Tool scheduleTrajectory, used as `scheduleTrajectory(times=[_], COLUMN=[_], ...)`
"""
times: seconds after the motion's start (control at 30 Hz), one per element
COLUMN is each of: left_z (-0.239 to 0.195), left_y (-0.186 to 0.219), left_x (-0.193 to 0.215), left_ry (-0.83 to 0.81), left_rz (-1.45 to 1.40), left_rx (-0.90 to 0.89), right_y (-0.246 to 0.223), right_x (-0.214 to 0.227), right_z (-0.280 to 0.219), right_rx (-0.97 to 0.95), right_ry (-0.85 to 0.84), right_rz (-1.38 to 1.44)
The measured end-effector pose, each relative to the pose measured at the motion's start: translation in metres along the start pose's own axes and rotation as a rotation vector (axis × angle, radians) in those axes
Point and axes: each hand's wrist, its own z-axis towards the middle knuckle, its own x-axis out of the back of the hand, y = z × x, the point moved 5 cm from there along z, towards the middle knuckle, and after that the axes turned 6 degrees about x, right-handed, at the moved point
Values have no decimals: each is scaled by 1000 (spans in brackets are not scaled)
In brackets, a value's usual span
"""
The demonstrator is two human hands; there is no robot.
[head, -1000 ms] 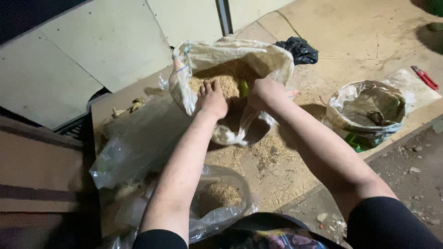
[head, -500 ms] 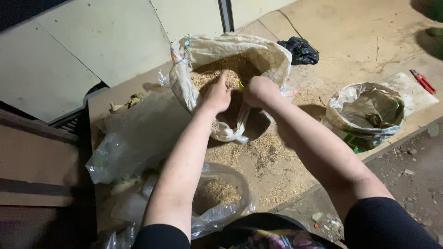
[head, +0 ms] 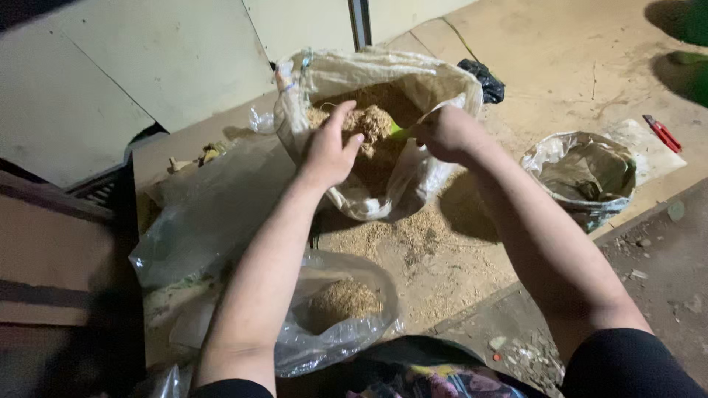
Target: The person scoops grain from a large white sack into a smaller clear plastic bag using a green plastic scoop.
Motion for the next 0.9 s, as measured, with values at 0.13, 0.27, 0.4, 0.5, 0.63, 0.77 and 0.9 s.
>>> scheduleTrajectory(times=[0.13,0.27,0.4,0.5,0.63,0.77,0.9], left_z=[-41,-103,-169,-212,-266,-306,-330], left_y=[1,-31,-67,-94,-122,-169,-215], left_x=[32,54,68,61,55,53,40], left_ry=[162,288,428,459,666,789,726], left_rz=[-232,-304,-290,-197,-45,-88,-208], left_rx=[-216,-287,-308,-215,-164,-6,76], right_y=[-25,-42,-43,-47,-71,-81,-84], right_x=[19,20,12,6,-11,-57,-116], right_z=[-40,-59,-69,-93,-134,-164,-186], right_rx=[63,100,160,139,170,77,114], right_ry=[46,38,3,-24,-40,-122,-195], right_rz=[-6,-88,-28,-34,-13,17,48])
